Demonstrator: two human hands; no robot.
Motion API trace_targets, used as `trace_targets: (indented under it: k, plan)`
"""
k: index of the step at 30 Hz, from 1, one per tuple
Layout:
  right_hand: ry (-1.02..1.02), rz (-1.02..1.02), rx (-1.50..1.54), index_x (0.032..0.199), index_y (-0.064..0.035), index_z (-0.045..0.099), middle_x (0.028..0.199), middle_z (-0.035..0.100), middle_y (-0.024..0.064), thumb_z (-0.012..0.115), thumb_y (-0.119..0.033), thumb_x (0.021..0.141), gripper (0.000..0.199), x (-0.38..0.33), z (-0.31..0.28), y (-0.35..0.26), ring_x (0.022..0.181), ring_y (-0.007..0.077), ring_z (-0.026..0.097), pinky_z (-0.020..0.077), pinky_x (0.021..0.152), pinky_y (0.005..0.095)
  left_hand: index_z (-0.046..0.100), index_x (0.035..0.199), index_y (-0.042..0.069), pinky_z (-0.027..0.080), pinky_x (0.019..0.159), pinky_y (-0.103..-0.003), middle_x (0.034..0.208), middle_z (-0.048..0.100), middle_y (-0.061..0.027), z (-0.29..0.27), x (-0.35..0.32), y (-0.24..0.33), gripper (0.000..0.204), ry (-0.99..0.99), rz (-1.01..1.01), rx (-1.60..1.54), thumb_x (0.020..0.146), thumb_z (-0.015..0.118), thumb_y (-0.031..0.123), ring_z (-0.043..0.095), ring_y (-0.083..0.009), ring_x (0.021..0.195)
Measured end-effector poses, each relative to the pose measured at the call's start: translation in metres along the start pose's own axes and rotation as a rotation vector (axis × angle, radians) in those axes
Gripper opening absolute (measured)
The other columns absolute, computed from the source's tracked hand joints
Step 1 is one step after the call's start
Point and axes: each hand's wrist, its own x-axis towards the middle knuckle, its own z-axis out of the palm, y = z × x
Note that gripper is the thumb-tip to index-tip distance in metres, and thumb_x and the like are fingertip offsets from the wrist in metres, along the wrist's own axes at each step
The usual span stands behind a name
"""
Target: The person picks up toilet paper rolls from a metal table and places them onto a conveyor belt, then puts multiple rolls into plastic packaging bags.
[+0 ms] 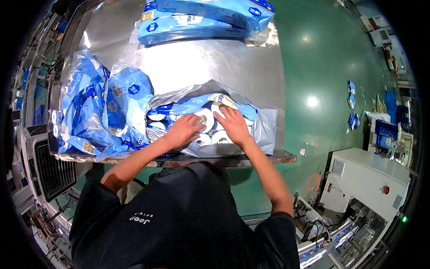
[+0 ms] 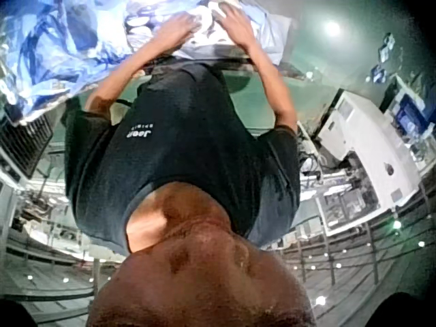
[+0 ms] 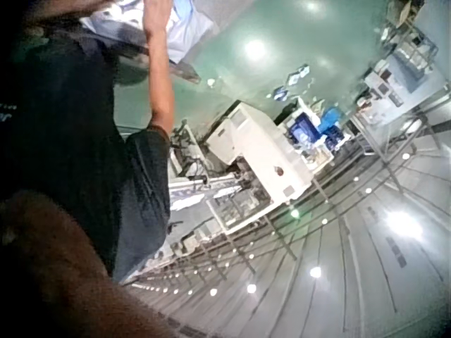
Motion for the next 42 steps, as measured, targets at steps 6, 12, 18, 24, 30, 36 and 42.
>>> trace_targets:
  k: [6,12,18,24,30,36,42]
  plan:
    - [-0.138,-0.156,-0.013,0.128,-0.0126,0.065,0.098,0.062,0.0087,0.06,-0.01,0.084,0.044,0.005,-0.01,0.008,0.099,0.0253,0.061,0.0514,0.084,0.0374,0.066,0.124,0.016,0.047,0.098,-0.044,0.117,0.06,-0.0136,0.014,0.017,-0.008,0.044,-0.096,0.065,0.066,0.082,0.078,0.02,0.056,-0.0322,0.112]
    - [-0.22,-0.337,-0.094,0.118,-0.0128,0.072,0.097,0.062,0.0169,0.07,-0.025,0.08,0.04,-0.005,-0.021,0.001,0.104,0.0342,0.059,0.0415,0.108,0.0494,0.069,0.119,0.015,0.046,0.098,-0.044,0.115,0.06,-0.0144,0.017,0.018,-0.002,0.039,-0.194,0.079,0.122,0.082,0.076,0.027,0.054,-0.0333,0.115]
    - [-0.312,-0.255,-0.36,0.096,-0.0058,0.073,0.105,0.064,0.0219,0.063,-0.026,0.085,0.025,-0.006,0.01,-0.016,0.112,0.0381,0.056,0.0343,0.112,0.0554,0.076,0.108,0.017,0.043,0.1,-0.046,0.116,0.06,-0.0156,0.027,0.026,0.008,0.031,-0.319,0.047,0.211,0.08,0.076,0.033,0.052,-0.0349,0.119]
    - [-0.4,-0.148,0.064,0.112,-0.0141,0.076,0.122,0.056,0.0214,0.081,-0.035,0.069,0.048,0.019,0.0,0.021,0.124,0.0369,0.049,0.0402,0.109,0.0467,0.078,0.104,0.018,0.043,0.099,-0.044,0.117,0.059,-0.0144,0.036,0.029,0.009,0.029,-0.35,0.045,0.279,0.078,0.076,0.032,0.051,-0.0331,0.12]
    - [-0.121,-0.319,-0.101,0.092,-0.0131,0.072,0.1,0.062,0.0159,0.061,-0.017,0.086,0.013,0.023,0.01,0.024,0.101,0.0317,0.061,0.048,0.092,0.0421,0.078,0.105,0.02,0.044,0.098,-0.043,0.115,0.059,-0.0133,0.04,0.033,0.008,0.03,-0.364,0.03,0.323,0.078,0.075,0.032,0.051,-0.0319,0.12]
    - [-0.284,-0.32,-0.119,0.088,-0.0136,0.073,0.098,0.063,0.0162,0.062,-0.021,0.085,0.014,0.015,0.0,0.018,0.103,0.0319,0.06,0.045,0.092,0.042,0.079,0.104,0.022,0.044,0.093,-0.043,0.11,0.06,-0.0118,0.041,0.03,0.01,0.03,-0.354,0.046,0.419,0.077,0.076,0.034,0.052,-0.0312,0.116]
    - [-0.495,-0.313,-0.351,0.092,-0.0119,0.079,0.1,0.064,0.0182,0.07,-0.03,0.075,0.026,0.014,-0.003,-0.006,0.108,0.0335,0.057,0.0405,0.096,0.0419,0.08,0.09,0.016,0.044,0.09,-0.043,0.104,0.063,-0.0128,0.043,0.032,0.018,0.022,-0.296,0.048,0.434,0.073,0.076,0.031,0.056,-0.0308,0.107]
